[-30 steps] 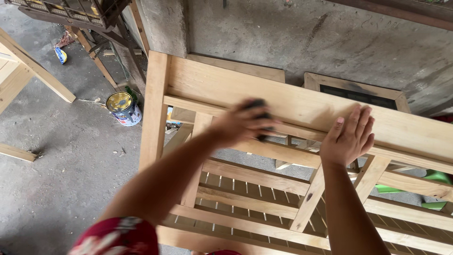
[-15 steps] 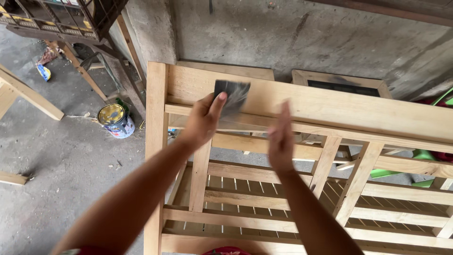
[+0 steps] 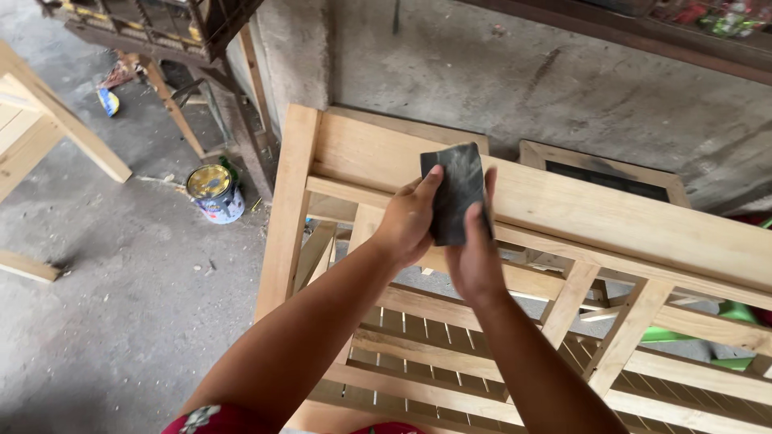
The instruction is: The person sands the top rail and side frame of a wooden furniture piece using a sanding block. They move the block back and forth along the grain, covering the top surface and edges of the frame.
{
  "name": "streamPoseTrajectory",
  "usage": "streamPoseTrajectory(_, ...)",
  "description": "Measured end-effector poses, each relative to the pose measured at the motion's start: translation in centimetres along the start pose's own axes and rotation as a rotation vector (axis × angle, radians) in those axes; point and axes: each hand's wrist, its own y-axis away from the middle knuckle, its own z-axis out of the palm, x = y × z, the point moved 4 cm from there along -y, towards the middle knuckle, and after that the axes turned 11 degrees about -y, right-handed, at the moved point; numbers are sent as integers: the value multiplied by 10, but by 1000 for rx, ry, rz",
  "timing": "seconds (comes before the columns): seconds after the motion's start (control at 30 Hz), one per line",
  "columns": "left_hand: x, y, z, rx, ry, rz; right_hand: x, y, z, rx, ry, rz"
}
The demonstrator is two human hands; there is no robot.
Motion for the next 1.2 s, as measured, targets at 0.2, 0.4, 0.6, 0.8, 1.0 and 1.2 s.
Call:
streamPoseTrajectory(0.2, 123, 19, -79, 863, -994, 602, -80, -24, -33, 48, 973, -502)
streamPoseTrajectory(0.4, 136, 13, -137, 1029, -1640, 438, -57, -44, -68, -137, 1849, -259)
streamPoseTrajectory(0.6, 131, 16, -141, 920, -1488, 458, -21, -40, -26, -484, 2065, -278)
streamPoseTrajectory(0.8, 131, 18, -139, 980, -1476, 485, 35, -93, 42, -673, 1979, -408)
streamPoseTrajectory(1.0, 127, 21, -132, 998, -1485, 536, 60, -102, 58, -613, 1940, -336)
streamPoseTrajectory(1.2, 129, 23, -128, 1014, -1511, 506, 11, -96, 44, -897, 2125, -320)
